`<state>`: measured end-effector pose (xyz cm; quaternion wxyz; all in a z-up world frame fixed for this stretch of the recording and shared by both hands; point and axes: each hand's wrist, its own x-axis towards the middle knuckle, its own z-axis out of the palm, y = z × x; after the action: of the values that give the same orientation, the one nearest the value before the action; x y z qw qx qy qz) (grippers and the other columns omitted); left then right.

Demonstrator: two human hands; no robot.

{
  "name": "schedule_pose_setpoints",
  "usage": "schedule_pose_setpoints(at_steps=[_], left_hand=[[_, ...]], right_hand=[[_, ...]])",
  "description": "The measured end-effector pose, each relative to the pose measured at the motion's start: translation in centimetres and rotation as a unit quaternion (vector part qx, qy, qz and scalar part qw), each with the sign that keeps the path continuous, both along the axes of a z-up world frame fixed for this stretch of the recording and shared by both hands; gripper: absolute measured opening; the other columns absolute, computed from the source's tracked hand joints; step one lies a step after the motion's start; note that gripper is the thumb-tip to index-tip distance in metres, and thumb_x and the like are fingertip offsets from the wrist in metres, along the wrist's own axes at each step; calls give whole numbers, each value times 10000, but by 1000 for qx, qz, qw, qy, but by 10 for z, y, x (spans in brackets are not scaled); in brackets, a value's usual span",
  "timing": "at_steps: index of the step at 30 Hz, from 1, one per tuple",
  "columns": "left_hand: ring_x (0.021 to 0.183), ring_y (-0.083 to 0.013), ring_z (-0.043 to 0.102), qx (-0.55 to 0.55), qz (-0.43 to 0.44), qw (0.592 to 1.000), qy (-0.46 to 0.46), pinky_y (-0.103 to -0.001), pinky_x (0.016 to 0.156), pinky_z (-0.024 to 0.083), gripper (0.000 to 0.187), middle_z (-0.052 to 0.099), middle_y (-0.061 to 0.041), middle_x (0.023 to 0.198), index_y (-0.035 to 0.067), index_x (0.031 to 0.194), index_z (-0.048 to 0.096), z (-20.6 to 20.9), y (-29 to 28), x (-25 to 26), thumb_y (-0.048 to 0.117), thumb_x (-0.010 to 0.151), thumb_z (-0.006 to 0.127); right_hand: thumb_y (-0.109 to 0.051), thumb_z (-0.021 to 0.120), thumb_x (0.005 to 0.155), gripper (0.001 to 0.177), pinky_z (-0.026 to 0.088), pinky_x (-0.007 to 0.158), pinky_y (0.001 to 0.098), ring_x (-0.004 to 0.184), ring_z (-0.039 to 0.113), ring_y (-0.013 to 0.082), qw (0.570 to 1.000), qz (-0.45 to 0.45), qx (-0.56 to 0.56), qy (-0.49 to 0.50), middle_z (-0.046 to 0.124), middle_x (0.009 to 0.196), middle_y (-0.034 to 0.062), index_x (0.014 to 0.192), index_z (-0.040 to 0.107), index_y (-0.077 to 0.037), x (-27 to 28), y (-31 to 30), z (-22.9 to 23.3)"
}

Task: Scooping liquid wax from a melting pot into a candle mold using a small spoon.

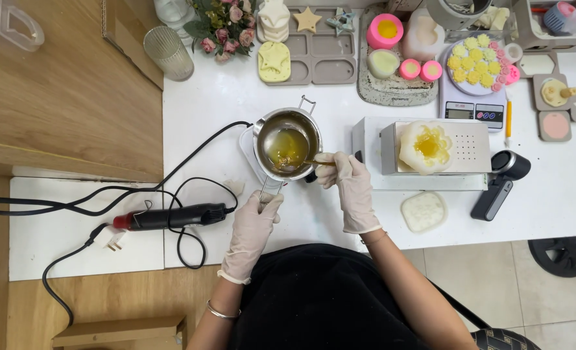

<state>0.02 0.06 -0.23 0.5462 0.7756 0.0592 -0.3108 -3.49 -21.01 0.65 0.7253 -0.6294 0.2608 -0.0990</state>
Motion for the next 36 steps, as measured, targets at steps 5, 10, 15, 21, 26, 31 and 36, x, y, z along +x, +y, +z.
schedule_pose_setpoints(at_steps=[5,10,15,21,26,31,36], left_hand=[[508,-82,519,26,-22,999,-31,-266,534,459,281,682,-9,645,91,983,690,2,0,-1,362,912,712],[522,-94,526,40,-22,999,-16,-278,549,469,297,681,-13,652,92,980,685,8,0,0,379,910,711],[486,-69,461,-2,-2,1000,7,-256,481,410,278,650,-10,632,77,986,682,1,0,0,340,909,725],[453,-60,435,-77,43,994,63,-246,422,356,278,603,-18,642,29,983,654,3,0,3,294,919,708],[457,-65,440,-85,40,993,72,-248,424,365,273,594,-20,644,14,957,649,0,2,6,278,922,710],[464,-66,444,-90,32,992,76,-246,427,363,259,587,-17,640,19,946,643,-2,3,4,269,925,706],[466,-65,448,-88,37,993,72,-241,428,368,251,589,-14,647,24,975,658,-8,3,5,263,915,702]], right_hand=[[-264,440,1083,440,526,621,275,653,630,156,998,-7,59,4,697,782,124,1092,701,90,3,-9,-18],[-241,421,1078,447,520,608,291,644,634,188,990,-28,139,2,705,784,162,1103,662,135,1,-13,-19],[-273,437,1089,460,529,609,305,648,640,216,983,-56,171,-34,677,790,176,1104,618,149,-8,-13,4],[-266,427,1097,469,529,654,300,688,633,209,984,-85,137,-73,684,819,178,1151,631,152,-26,-18,55],[-270,433,1119,468,513,657,306,698,616,204,981,-146,90,-89,675,833,170,1165,644,145,-49,-36,88],[-287,442,1133,440,511,664,320,702,610,209,963,-233,92,-95,665,826,150,1151,638,106,-86,-73,91],[-264,425,1164,447,486,693,305,721,579,200,955,-262,-4,-138,629,842,159,1167,631,132,-115,-101,94]])
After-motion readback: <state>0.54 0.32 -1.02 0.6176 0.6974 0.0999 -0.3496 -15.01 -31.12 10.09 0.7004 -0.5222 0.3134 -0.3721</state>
